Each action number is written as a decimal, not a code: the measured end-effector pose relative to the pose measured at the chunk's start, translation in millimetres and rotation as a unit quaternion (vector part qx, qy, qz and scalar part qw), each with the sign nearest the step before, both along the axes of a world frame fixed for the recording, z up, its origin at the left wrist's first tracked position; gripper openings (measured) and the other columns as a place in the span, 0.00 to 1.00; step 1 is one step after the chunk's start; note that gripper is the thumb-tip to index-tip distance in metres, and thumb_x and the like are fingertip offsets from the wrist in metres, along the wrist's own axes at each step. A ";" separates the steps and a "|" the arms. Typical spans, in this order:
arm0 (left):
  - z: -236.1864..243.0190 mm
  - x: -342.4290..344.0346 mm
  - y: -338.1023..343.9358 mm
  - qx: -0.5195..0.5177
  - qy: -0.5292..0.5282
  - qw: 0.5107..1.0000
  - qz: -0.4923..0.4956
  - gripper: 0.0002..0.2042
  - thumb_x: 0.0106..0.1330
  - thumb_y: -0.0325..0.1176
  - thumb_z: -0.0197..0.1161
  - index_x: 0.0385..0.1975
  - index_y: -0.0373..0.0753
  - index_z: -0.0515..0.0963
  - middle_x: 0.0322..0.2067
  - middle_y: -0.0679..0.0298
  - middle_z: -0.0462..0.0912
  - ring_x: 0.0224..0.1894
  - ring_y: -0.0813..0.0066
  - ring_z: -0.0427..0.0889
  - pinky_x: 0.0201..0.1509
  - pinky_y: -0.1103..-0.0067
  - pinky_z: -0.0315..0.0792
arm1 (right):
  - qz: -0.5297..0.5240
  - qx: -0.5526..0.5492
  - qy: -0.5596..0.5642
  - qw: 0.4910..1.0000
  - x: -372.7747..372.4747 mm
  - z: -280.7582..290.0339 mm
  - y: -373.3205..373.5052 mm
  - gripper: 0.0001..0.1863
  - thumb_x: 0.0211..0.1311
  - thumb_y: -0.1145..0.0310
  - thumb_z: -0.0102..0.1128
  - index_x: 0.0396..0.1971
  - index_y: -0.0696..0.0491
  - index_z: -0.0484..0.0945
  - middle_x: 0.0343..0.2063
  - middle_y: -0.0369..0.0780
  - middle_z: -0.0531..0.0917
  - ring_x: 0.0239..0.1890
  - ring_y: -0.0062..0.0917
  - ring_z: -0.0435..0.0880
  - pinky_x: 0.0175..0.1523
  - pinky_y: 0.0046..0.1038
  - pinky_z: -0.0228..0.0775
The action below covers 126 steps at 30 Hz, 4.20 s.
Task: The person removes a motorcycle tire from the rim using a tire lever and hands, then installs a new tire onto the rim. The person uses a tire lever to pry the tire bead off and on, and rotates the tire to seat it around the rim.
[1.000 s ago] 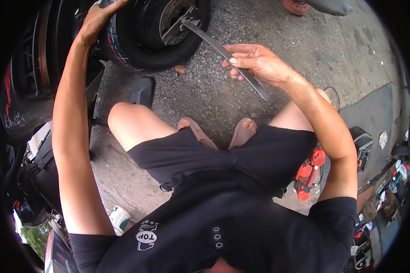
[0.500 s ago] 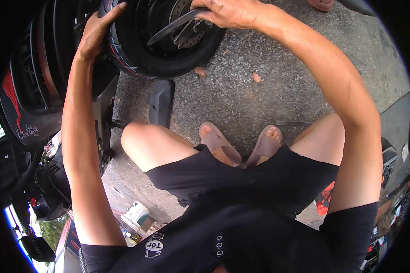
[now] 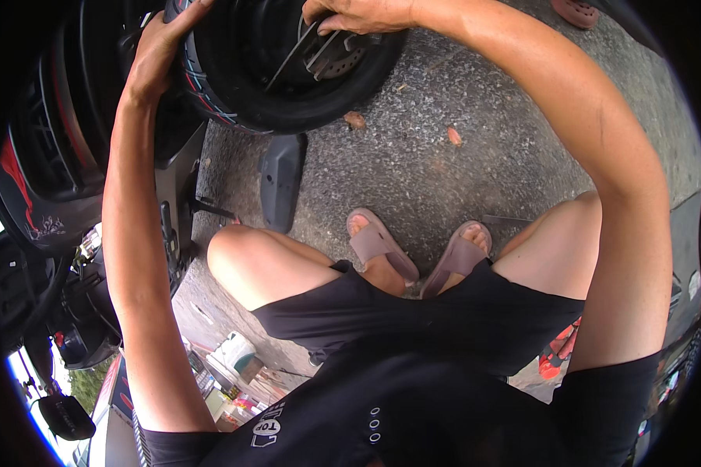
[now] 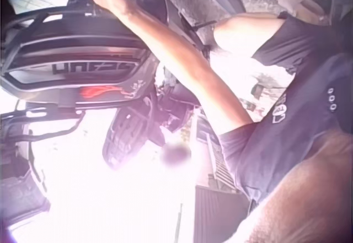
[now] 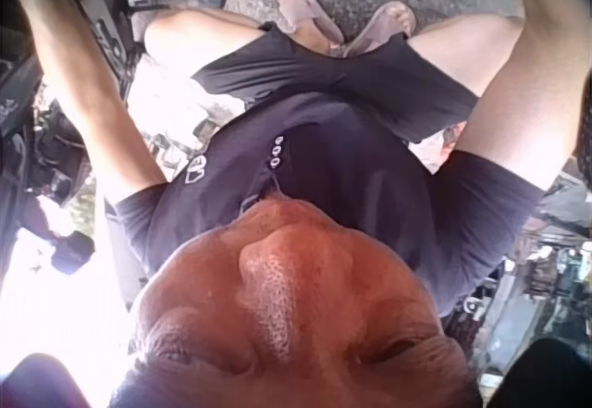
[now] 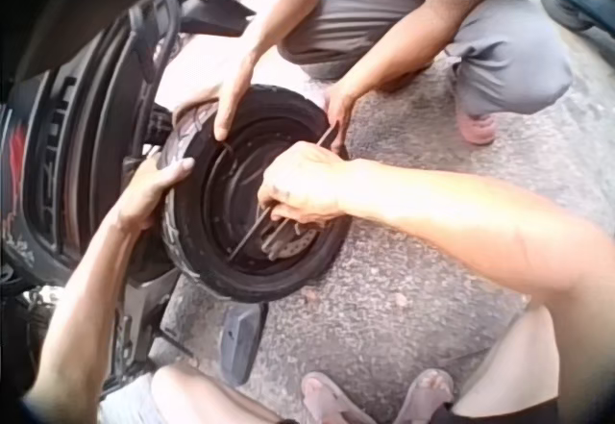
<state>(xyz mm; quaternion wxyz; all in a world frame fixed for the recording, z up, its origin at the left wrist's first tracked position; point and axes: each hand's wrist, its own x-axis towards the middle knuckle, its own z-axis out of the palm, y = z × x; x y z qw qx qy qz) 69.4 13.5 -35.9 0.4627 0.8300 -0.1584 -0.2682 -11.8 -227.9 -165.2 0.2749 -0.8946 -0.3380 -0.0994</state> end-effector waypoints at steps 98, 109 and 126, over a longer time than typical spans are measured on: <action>-102.0 -72.0 85.6 -0.146 -0.112 0.969 0.166 0.43 0.44 0.42 0.88 0.53 0.20 0.70 0.46 0.48 0.85 0.45 0.64 0.87 0.51 0.73 0.81 | -0.379 0.646 0.536 0.389 -160.3 71.0 264.1 0.19 0.83 0.54 0.46 0.46 0.57 0.73 0.23 0.31 0.67 0.17 0.13 0.59 0.19 0.20 0.49; -70.6 -61.7 78.3 -0.103 -0.086 0.978 0.161 0.34 0.45 0.39 0.88 0.46 0.23 0.78 0.41 0.51 0.87 0.40 0.64 0.88 0.49 0.73 0.83 | -0.377 0.698 0.533 0.295 -148.7 119.0 273.2 0.21 0.83 0.50 0.43 0.46 0.55 0.70 0.25 0.31 0.66 0.18 0.13 0.58 0.21 0.20 0.50; -51.5 -59.3 53.7 -0.046 -0.102 0.983 0.145 0.37 0.47 0.41 0.88 0.49 0.22 0.75 0.41 0.50 0.87 0.39 0.65 0.89 0.47 0.74 0.83 | -0.278 0.753 0.555 0.220 -149.5 120.1 249.4 0.18 0.83 0.49 0.45 0.49 0.51 0.69 0.26 0.31 0.67 0.19 0.13 0.62 0.22 0.20 0.54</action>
